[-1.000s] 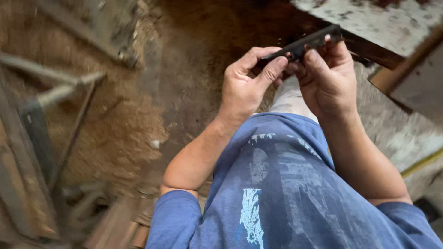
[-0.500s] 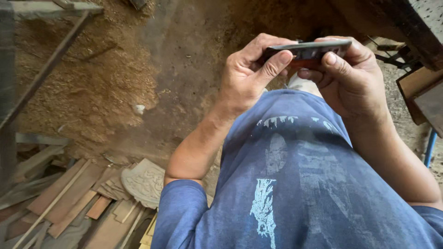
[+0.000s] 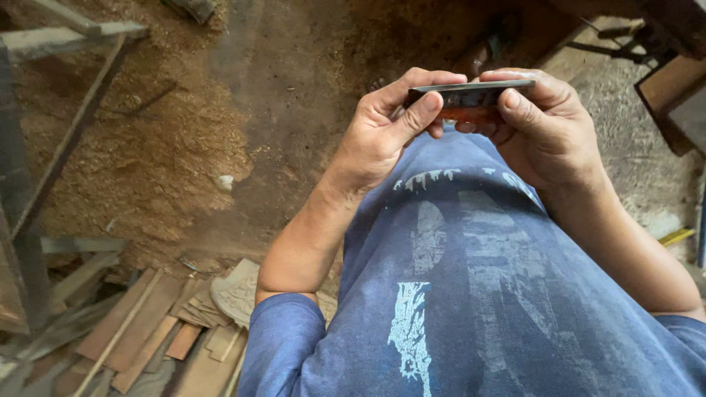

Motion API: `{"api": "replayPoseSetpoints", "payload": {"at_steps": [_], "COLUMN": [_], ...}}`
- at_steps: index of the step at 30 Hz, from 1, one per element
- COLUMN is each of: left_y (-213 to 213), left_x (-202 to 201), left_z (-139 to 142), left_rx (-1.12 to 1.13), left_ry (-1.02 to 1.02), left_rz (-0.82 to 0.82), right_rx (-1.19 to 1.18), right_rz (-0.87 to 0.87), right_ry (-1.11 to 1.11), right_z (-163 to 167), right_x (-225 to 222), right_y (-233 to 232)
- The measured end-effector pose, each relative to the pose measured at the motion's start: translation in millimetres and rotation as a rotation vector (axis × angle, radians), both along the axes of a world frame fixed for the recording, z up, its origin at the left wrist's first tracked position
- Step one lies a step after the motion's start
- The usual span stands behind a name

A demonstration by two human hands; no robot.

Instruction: The person works on a white-painted wooden board laid across a work area, using a small metal blade to saw and clean out a dark groove along the board's edge. They periodically stop to handle and reposition the blade, and at one point reach into a green cup before resuming work on the groove.

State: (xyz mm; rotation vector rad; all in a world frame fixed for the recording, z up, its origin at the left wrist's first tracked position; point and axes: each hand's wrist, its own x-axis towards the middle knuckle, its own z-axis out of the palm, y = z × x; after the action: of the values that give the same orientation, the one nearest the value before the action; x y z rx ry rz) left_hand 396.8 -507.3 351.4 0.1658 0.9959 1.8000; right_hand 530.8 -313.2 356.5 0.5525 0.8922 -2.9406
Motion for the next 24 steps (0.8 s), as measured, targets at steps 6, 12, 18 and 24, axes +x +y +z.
{"api": "replayPoseSetpoints", "payload": {"at_steps": [6,12,18,24], "left_y": [7,11,16,14], "left_x": [0,0,2,-4], "left_z": [2,2,0,5], "left_rx": [0.002,-0.048,-0.086,-0.127], "left_ry": [-0.022,0.084,0.178,0.369], "left_rz": [-0.089,-0.124,-0.155,-0.192], "right_rx": [0.074,0.162,0.102,0.371], "right_rz": [-0.049,-0.071,-0.075,-0.018], "right_ry": [-0.058,-0.109,-0.098,-0.168], "right_z": [1,5,4,14], "right_x": [15,22,22,20], "right_y": [6,10,12,11]}}
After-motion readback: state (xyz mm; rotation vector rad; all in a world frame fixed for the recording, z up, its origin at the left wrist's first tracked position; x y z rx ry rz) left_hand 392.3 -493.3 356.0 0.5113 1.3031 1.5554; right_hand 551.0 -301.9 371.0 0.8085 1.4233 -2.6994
